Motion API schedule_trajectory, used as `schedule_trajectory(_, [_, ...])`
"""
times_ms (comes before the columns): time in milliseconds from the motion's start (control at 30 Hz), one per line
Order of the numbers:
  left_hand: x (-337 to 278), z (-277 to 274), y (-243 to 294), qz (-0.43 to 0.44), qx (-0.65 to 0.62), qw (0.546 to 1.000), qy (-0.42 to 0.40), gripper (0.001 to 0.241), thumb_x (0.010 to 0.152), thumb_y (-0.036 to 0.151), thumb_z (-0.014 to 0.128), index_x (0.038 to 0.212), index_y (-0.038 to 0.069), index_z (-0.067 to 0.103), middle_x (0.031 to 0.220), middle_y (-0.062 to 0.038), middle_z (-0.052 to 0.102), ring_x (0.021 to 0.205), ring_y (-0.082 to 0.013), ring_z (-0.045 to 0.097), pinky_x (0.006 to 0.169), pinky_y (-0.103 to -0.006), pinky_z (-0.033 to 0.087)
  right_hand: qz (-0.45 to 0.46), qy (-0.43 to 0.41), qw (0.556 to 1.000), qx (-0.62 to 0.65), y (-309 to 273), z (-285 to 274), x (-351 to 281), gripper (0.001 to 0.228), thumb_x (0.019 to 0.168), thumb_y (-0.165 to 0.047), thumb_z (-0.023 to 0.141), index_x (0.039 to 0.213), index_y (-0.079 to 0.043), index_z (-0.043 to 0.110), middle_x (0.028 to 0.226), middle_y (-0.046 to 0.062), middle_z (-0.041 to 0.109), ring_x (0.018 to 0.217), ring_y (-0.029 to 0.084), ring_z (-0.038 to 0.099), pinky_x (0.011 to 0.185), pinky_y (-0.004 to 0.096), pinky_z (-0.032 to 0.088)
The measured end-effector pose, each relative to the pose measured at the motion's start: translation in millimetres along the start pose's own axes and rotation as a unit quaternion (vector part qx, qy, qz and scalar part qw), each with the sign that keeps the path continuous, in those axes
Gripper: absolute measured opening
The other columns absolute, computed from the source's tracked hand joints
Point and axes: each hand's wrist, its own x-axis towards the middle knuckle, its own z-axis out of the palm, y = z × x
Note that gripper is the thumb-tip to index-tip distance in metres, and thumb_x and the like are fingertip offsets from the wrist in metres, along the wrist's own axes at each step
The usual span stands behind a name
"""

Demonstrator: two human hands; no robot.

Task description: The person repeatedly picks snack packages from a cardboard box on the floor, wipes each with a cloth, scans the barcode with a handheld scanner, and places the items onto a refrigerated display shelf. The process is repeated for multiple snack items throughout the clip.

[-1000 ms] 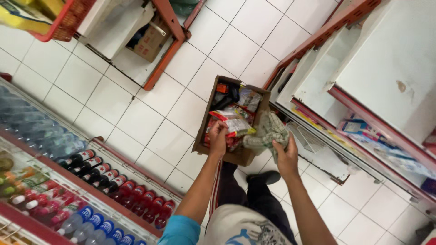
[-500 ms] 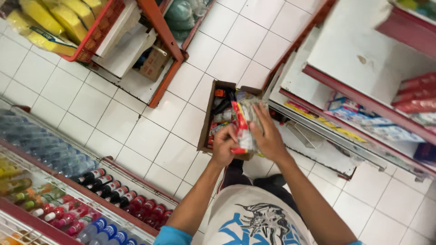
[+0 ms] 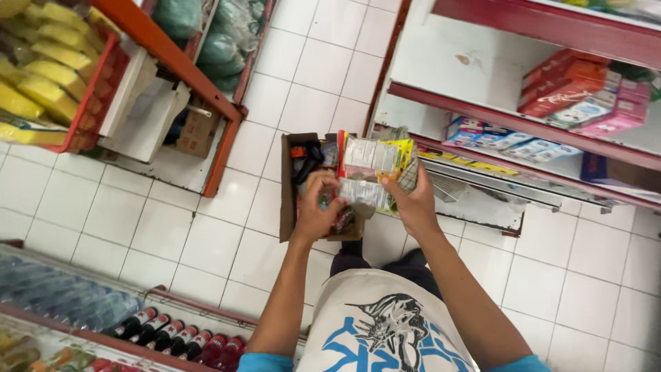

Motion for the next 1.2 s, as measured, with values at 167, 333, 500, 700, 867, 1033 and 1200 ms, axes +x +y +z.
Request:
schedule_trajectory(167, [-12.9,45.5,19.8,0.147,0.014,0.987,-0.065,0.093,0.094,0.055,0.066,0.163,0.012,0.022,0.165,-0.014,0.028,0.151,-0.0264,0.033,0.120,-0.0452,0.036,-0.120,0.012,0.965,-0.232,-12.9,16.2,-18.9,0.064,0.090,-0.017,0.078,0.145,-0.002,0.049,0.134,0.017,0.065,0.122,0.024,0.065,0.107,0.038,0.050])
schedule_trajectory(333, [-3.2,58.9,19.8,0.121,-0.350,0.928,-0.040,0.093,0.094,0.057,0.067,0.163,0.014,0.023,0.159,-0.015,0.038,0.145,-0.0304,0.043,0.119,-0.0464,0.038,-0.275,-0.135,0.864,-0.401,-13.5,12.9,-44.9,0.070,0.081,-0.003,0.068,0.149,-0.014,0.055,0.158,0.019,0.046,0.148,0.042,0.040,0.123,0.052,0.033])
schedule_trajectory(500, [2.2,51.6,-11.3,0.047,-0.457,0.886,-0.060,0.080,0.099,0.058,0.060,0.155,0.004,0.039,0.151,-0.014,0.052,0.140,-0.0309,0.049,0.118,-0.0474,0.040,-0.271,-0.171,0.859,-0.400,-15.8,4.2,-48.0,0.069,0.079,-0.001,0.066,0.146,-0.016,0.058,0.160,0.017,0.043,0.151,0.044,0.034,0.123,0.053,0.032])
schedule_trajectory(700, [-4.6,61.5,-28.1,-0.015,-0.443,0.896,-0.032,0.061,0.102,0.048,0.057,0.147,0.009,0.048,0.145,-0.007,0.058,0.135,-0.0241,0.054,0.115,-0.0445,0.041,-0.214,-0.107,0.904,-0.355,-20.9,0.6,-39.8,0.067,0.078,0.000,0.065,0.143,-0.014,0.057,0.159,0.019,0.043,0.151,0.043,0.034,0.121,0.048,0.033])
schedule_trajectory(867, [-9.5,58.3,-37.2,-0.031,-0.448,0.893,-0.014,0.060,0.101,0.046,0.059,0.147,0.008,0.049,0.143,-0.008,0.059,0.133,-0.0250,0.056,0.113,-0.0451,0.043,-0.157,-0.102,0.942,-0.278,-13.2,-12.5,-34.7,0.061,0.088,-0.001,0.062,0.147,-0.013,0.053,0.154,0.022,0.049,0.147,0.038,0.045,0.119,0.041,0.037])
schedule_trajectory(1033, [-11.6,39.8,-60.6,-0.079,-0.415,0.904,0.062,0.064,0.096,0.046,0.065,0.144,0.008,0.048,0.137,-0.010,0.062,0.124,-0.0271,0.062,0.104,-0.0481,0.052,-0.096,-0.140,0.933,-0.318,11.2,-34.8,-36.2,0.055,0.084,-0.002,0.060,0.138,-0.012,0.063,0.140,0.021,0.063,0.130,0.036,0.060,0.109,0.040,0.046])
schedule_trajectory(1200, [-23.6,11.6,-85.9,-0.104,-0.376,0.904,0.174,0.064,0.090,0.045,0.069,0.141,0.014,0.047,0.132,-0.007,0.062,0.117,-0.0245,0.064,0.095,-0.0470,0.056,0.097,-0.040,0.950,-0.295,45.6,-58.3,-22.6,0.038,0.093,-0.014,0.062,0.131,-0.013,0.066,0.114,0.015,0.077,0.101,0.032,0.075,0.091,0.038,0.056])
